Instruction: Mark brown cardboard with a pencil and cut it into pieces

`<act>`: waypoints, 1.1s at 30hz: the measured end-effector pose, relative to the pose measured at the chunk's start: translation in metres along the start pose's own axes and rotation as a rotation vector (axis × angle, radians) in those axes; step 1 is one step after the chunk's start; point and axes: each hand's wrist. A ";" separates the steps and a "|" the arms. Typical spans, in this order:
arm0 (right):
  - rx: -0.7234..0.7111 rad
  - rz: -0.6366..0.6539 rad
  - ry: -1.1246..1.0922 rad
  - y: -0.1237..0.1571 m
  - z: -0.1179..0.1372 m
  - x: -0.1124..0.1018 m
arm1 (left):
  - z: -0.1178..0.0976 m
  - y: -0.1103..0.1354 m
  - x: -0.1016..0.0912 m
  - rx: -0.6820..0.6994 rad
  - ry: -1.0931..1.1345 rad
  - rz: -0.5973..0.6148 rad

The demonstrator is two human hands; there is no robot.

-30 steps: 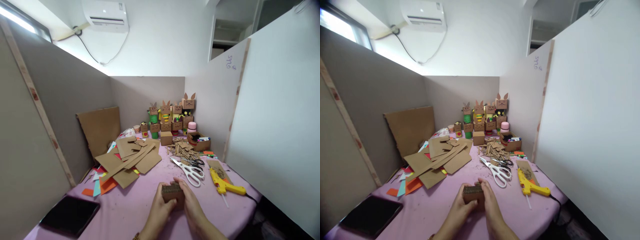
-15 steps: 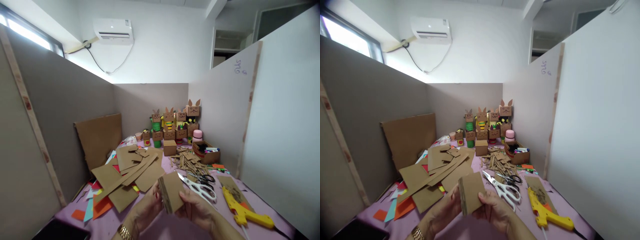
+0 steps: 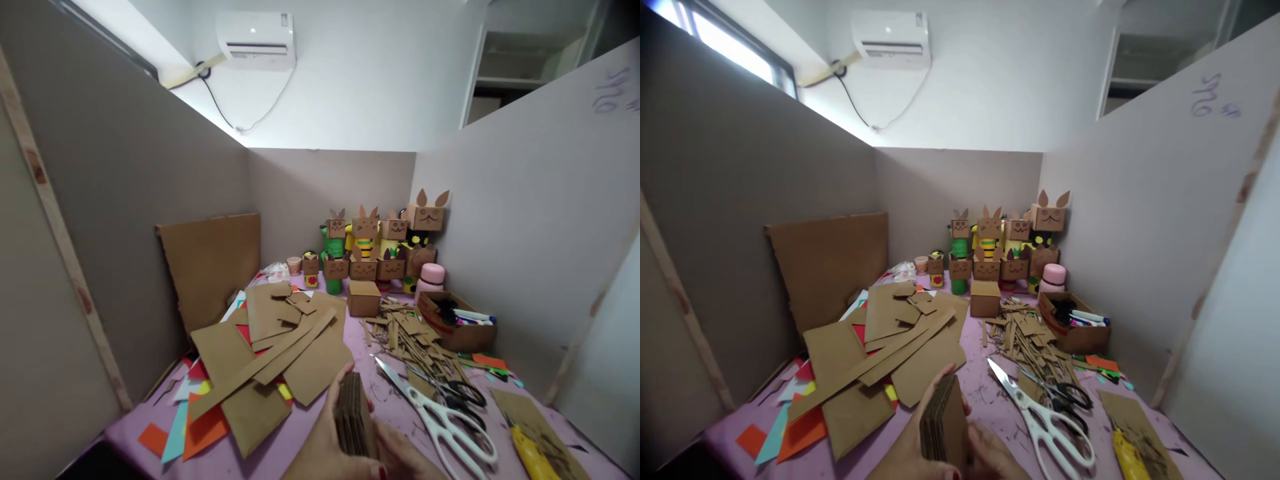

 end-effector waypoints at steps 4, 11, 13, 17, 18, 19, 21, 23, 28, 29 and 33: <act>0.033 -0.063 -0.058 0.007 0.009 0.008 | -0.004 0.002 0.000 0.120 -0.500 0.001; -0.029 -0.101 -0.033 0.023 0.016 0.035 | 0.010 0.012 0.013 0.355 -0.862 0.157; -0.045 -0.086 -0.075 0.024 0.016 0.037 | 0.015 0.015 0.014 0.298 -0.830 0.143; -0.045 -0.055 -0.109 0.023 0.016 0.034 | 0.020 0.017 0.013 0.141 -0.743 0.061; -0.038 -0.053 -0.106 0.024 0.017 0.034 | 0.019 0.015 0.013 0.120 -0.737 0.061; -0.027 -0.056 -0.101 0.025 0.017 0.033 | 0.018 0.014 0.014 0.107 -0.737 0.070; -0.009 -0.073 -0.086 0.027 0.018 0.035 | 0.016 0.011 0.016 0.097 -0.752 0.084; -0.008 -0.094 -0.075 0.029 0.020 0.038 | 0.013 0.009 0.018 0.090 -0.769 0.083; 0.026 -0.100 -0.052 0.022 0.016 0.033 | 0.015 0.012 0.015 0.075 -0.697 0.099; 0.014 -0.099 -0.027 0.020 0.014 0.029 | 0.017 0.012 0.012 0.086 -0.675 0.109; -0.046 -0.157 0.106 0.013 0.009 0.015 | 0.030 0.013 -0.001 0.157 -0.618 0.167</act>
Point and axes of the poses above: each hand's wrist, its own y-axis away from the middle knuckle, its own x-axis out of the palm, z = x × y, and after that the axes turned 14 degrees about x, right-handed
